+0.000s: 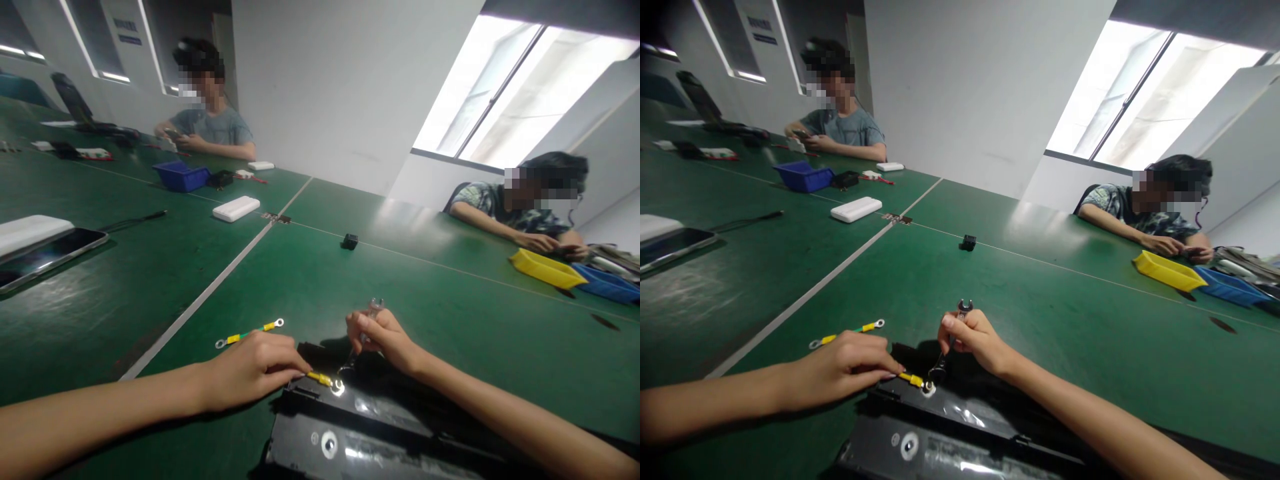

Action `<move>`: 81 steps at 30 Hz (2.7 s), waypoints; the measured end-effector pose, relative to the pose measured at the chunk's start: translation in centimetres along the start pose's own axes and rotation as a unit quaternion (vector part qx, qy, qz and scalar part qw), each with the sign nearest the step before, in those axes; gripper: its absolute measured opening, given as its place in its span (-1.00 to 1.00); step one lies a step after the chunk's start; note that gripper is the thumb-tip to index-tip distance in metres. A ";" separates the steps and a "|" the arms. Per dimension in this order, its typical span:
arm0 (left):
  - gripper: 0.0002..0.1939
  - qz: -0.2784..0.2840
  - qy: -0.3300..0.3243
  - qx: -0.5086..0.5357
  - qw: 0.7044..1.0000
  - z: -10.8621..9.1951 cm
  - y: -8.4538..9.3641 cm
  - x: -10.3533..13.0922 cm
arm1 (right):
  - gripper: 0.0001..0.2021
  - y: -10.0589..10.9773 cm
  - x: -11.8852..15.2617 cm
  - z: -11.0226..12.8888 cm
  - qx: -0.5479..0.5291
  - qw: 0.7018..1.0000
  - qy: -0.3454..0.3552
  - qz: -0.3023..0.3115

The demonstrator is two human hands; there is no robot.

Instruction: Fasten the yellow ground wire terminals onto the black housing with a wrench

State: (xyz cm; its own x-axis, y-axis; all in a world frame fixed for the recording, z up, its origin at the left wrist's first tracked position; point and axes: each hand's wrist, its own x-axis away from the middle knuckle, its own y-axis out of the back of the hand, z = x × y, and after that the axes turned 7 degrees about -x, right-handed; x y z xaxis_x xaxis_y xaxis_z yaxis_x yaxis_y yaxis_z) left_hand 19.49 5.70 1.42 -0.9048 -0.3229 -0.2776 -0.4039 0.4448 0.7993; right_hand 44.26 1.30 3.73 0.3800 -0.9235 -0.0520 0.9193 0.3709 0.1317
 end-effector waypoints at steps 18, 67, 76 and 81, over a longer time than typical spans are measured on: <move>-0.81 0.009 0.005 -0.007 1.000 0.1 0.0 0.0 | -0.45 -0.1 -0.1 0.2 0.007 0.999 0.028 0.017; -0.81 0.015 0.008 0.000 1.000 0.1 0.1 0.1 | -0.45 -0.1 0.0 0.0 0.005 0.999 0.028 0.017; -0.82 0.015 0.008 0.004 1.000 0.2 -0.1 0.1 | -0.45 -0.1 -0.1 0.0 0.005 1.000 0.025 0.016; -0.81 0.013 0.007 0.003 1.000 0.2 -0.1 0.1 | -0.44 0.0 -0.1 -0.1 0.010 0.999 0.032 0.018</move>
State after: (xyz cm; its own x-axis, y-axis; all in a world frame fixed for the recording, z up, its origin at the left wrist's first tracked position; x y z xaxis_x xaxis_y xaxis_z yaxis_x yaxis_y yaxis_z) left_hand 19.41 5.79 1.18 -0.9131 -0.3232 -0.2487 -0.3808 0.4576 0.8035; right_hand 44.22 1.38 3.66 0.4188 -0.9013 -0.1109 0.9031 0.4006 0.1550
